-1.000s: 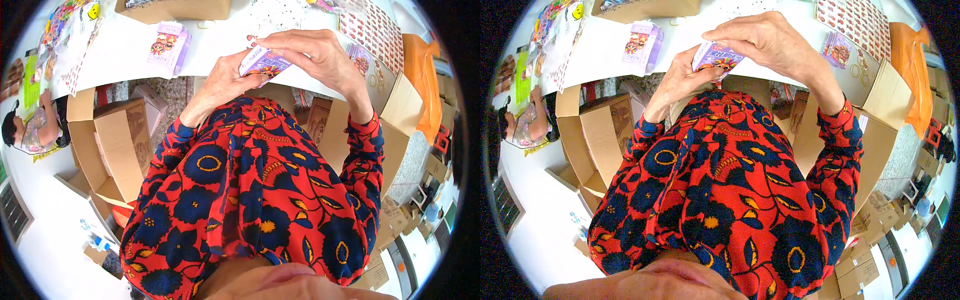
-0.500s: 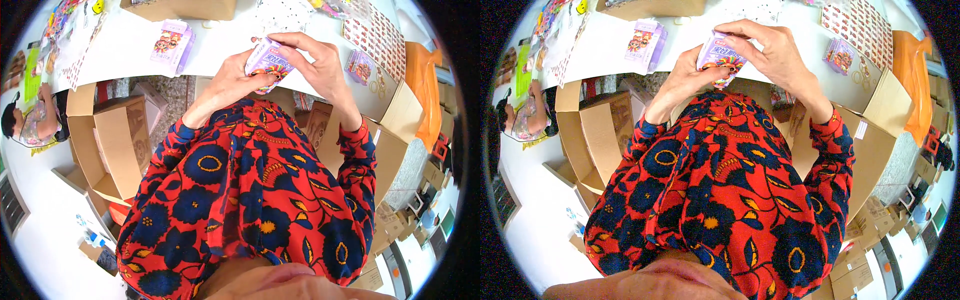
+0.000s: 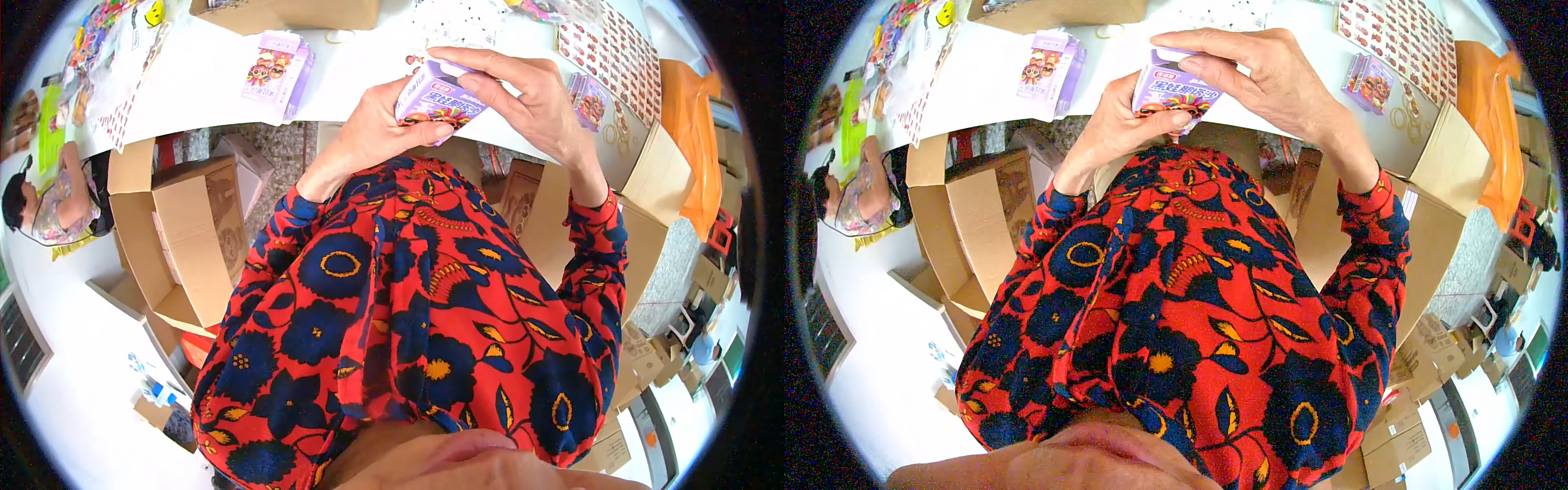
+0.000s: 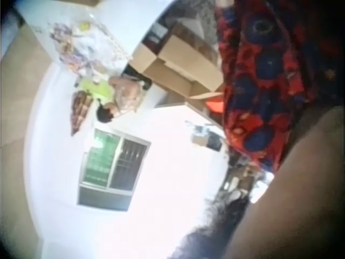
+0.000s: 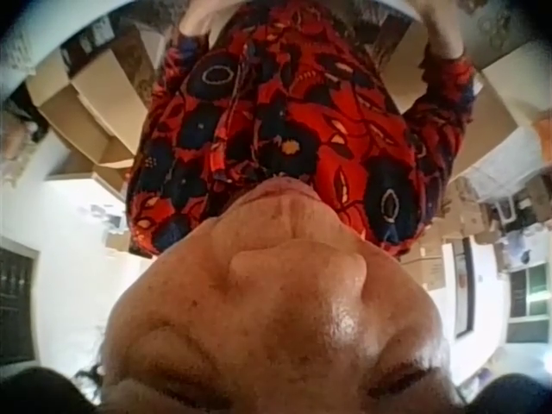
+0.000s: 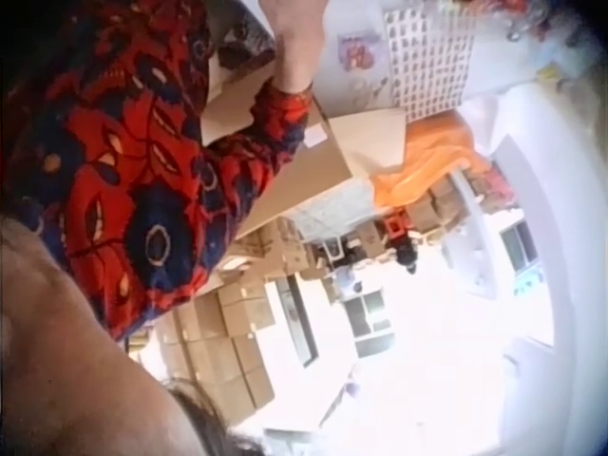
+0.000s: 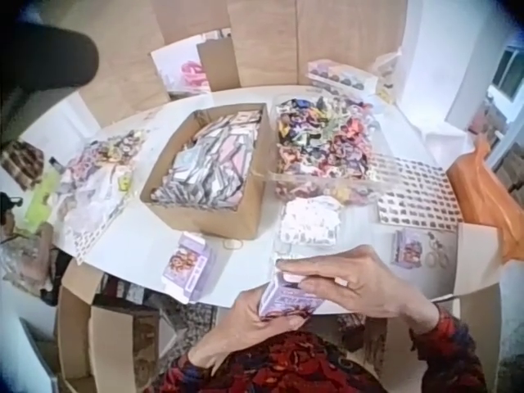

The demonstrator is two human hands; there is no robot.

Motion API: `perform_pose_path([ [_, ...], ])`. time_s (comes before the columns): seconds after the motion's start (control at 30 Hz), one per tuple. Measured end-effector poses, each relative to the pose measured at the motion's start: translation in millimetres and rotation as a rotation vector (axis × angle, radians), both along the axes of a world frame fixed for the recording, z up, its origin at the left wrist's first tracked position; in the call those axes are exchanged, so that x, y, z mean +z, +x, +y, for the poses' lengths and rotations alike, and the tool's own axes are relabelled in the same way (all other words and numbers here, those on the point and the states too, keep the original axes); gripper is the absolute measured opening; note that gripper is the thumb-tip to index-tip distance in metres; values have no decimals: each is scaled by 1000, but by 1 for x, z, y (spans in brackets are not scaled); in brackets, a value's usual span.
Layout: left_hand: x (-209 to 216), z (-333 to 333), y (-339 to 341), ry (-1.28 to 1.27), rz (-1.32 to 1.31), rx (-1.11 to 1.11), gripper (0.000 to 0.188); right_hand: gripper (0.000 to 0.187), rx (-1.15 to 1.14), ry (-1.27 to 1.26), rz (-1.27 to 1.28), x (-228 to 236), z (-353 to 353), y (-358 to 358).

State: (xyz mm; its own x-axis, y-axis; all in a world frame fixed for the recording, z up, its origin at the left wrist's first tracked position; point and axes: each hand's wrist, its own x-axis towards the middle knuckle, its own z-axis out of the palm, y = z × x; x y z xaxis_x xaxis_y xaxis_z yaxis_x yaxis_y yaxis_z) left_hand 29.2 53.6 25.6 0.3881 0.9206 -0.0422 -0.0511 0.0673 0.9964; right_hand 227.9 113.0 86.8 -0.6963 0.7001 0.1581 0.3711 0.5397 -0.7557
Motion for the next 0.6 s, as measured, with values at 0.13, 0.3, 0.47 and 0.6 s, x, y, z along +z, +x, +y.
perform_pose_path([
  [0.13,1,1,1,-3,-7,14,34,25,3,35,67,-3,2,0],
  [0.3,4,-3,4,-40,-30,9,32,23,21,75,91,-4,5,2],
  [0.47,5,-3,6,-74,-88,107,37,31,34,59,99,-6,-3,-3],
  [0.6,-3,-6,7,-66,-135,198,40,40,21,132,106,-6,-14,-17],
])
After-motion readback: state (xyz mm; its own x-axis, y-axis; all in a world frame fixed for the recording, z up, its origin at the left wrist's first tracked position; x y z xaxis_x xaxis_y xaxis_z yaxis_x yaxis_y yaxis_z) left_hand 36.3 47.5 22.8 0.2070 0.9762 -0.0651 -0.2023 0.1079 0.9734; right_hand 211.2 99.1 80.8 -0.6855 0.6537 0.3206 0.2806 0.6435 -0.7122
